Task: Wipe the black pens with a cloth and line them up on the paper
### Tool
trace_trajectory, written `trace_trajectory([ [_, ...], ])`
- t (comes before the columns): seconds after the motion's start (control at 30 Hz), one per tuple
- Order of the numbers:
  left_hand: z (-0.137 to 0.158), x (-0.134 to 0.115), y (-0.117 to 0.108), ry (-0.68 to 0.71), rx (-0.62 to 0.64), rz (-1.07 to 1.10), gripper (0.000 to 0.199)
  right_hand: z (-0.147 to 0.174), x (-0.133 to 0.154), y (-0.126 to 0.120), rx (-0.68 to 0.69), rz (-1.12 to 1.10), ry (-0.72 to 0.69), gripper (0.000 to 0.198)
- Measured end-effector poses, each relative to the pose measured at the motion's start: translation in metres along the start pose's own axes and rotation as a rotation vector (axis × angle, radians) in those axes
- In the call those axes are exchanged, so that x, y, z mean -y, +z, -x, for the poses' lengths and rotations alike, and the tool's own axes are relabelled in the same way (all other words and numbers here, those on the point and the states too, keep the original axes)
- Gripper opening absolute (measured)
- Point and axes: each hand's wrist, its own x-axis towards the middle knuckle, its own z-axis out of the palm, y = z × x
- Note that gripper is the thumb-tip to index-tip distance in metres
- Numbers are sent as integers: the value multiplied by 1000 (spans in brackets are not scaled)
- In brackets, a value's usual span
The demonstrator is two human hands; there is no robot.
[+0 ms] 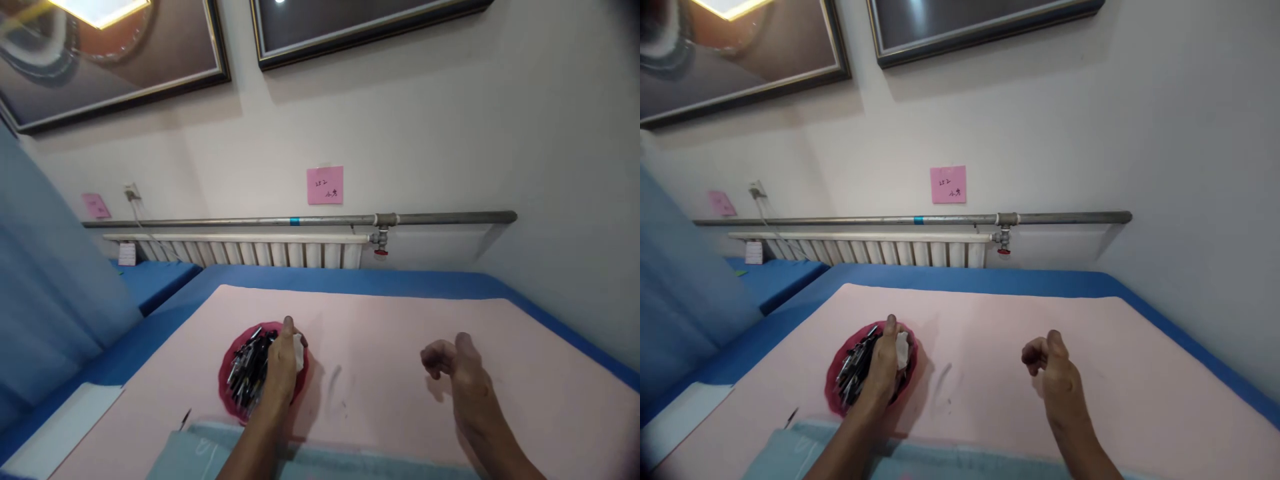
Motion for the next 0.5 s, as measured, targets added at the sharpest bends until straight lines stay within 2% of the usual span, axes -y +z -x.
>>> trace_trajectory([
  [0.07,1,-3,0,53,25,-64,53,3,-2,5,4,26,17,60],
  [0.13,-1,-8,-5,114,-11,-132,50,8,-6,14,47,97,58,57],
  [0.2,-8,-13,-19,190,-108,-210,46,15,-12,24,131,189,99,53],
  [0.27,-17,-17,-42,257,-271,-348,40,23,-18,37,234,272,67,47],
  [0.33,-28,-20,-69,177,-444,-617,36,33,-23,51,345,334,-56,40],
  [0.37,-34,-20,-82,108,-492,-776,35,38,-25,58,406,358,-118,35],
  [0.43,-42,-18,-103,35,-530,-870,31,47,-28,72,507,377,-202,26],
  [0.5,-47,-13,-114,-20,-513,-953,30,54,-31,85,566,381,-263,28],
])
